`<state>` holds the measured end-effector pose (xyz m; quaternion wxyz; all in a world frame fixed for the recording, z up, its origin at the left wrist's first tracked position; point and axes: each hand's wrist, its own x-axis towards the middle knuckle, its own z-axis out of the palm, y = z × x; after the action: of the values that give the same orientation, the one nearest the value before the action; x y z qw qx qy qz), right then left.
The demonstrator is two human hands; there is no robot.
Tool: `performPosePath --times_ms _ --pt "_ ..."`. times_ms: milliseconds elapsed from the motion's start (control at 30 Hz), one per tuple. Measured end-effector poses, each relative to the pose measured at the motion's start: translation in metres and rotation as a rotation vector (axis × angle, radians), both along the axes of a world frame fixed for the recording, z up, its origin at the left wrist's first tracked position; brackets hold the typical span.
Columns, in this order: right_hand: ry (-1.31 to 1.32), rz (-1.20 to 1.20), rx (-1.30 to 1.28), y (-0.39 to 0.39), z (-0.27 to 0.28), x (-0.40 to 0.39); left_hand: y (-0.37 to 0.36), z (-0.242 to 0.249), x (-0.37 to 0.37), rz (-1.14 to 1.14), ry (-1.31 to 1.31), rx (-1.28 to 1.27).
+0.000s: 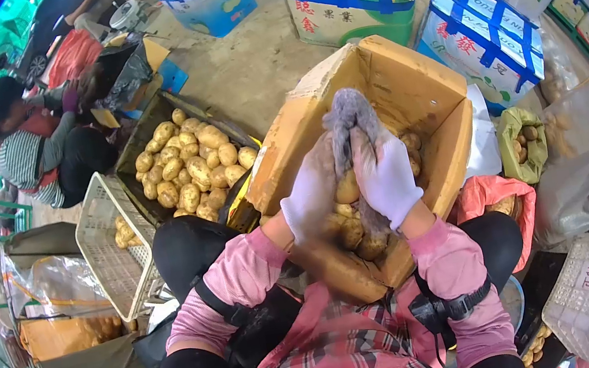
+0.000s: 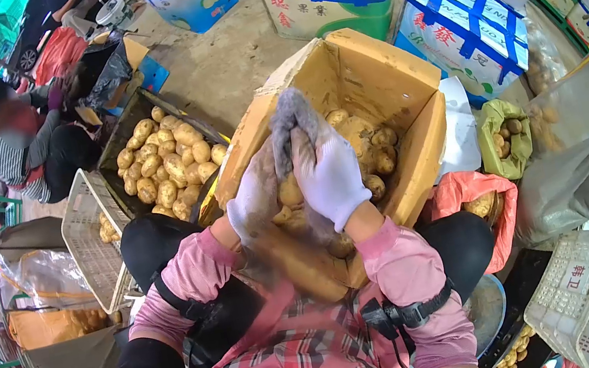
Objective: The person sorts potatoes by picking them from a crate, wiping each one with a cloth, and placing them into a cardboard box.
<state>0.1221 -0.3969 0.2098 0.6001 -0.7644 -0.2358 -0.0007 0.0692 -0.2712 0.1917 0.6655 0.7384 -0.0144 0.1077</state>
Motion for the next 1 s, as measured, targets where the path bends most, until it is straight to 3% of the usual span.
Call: performPosePath --times_ms 67,100,133,233,300,333,367,433,467,500,533,600,633,767,833,900,967,1000 --pt "0.017 -0.204 -0.029 -0.004 0.002 0.023 0.005 0.015 -0.002 -0.097 0.339 -0.217" --pt "0.149 -0.276 -0.025 -0.014 0.006 0.033 -0.007 0.042 -0.009 -0.176 0.412 -0.571" --pt "0.283 -0.347 -0.016 -0.022 0.009 0.04 -0.007 0.051 -0.008 -0.187 0.403 -0.572" --pt "-0.132 -0.173 0.095 -0.031 0.003 0.036 0.008 0.051 -0.005 -0.203 0.425 -0.658" --pt "-0.371 -0.151 -0.034 -0.025 0.013 0.011 0.006 0.03 0.004 -0.055 0.339 -0.791" --pt "-0.441 -0.012 -0.052 -0.019 0.018 0.0 0.003 0.013 0.007 0.017 0.307 -0.851" --pt "-0.503 0.135 -0.063 -0.013 0.023 -0.012 0.002 -0.006 0.003 -0.009 0.115 -0.583" --pt "-0.64 0.102 -0.246 -0.01 0.012 -0.011 0.005 -0.028 -0.003 -0.018 -0.161 -0.17" --pt "-0.553 0.046 -0.167 -0.008 0.0 -0.003 0.007 -0.029 -0.003 -0.084 -0.084 -0.162" --pt "-0.223 0.073 -0.067 -0.01 0.0 0.008 0.008 -0.03 -0.003 -0.15 -0.005 -0.147" --pt "0.274 0.186 0.249 -0.011 0.001 0.019 0.01 -0.031 -0.004 -0.214 0.072 -0.128" --pt "0.206 0.025 -0.107 -0.03 0.0 0.04 0.006 0.043 -0.004 -0.556 0.432 -0.736" --pt "0.226 0.004 0.03 -0.028 0.0 0.039 -0.006 0.05 -0.004 -0.411 0.501 -0.801" --pt "0.346 0.05 0.507 -0.01 0.021 0.007 0.012 0.013 0.0 -0.415 0.677 -1.28" --pt "0.348 0.198 0.472 -0.012 0.018 -0.001 0.011 0.005 -0.003 -0.456 0.731 -1.274" --pt "0.284 0.101 0.228 -0.018 -0.009 0.013 0.007 0.0 -0.006 -0.518 0.657 -1.153" --pt "0.096 -0.037 0.012 -0.018 -0.018 0.017 -0.008 -0.014 -0.003 -0.177 0.346 -0.496" --pt "0.137 -0.093 -0.073 -0.019 -0.016 0.022 -0.016 -0.02 0.002 -0.007 0.175 -0.167"
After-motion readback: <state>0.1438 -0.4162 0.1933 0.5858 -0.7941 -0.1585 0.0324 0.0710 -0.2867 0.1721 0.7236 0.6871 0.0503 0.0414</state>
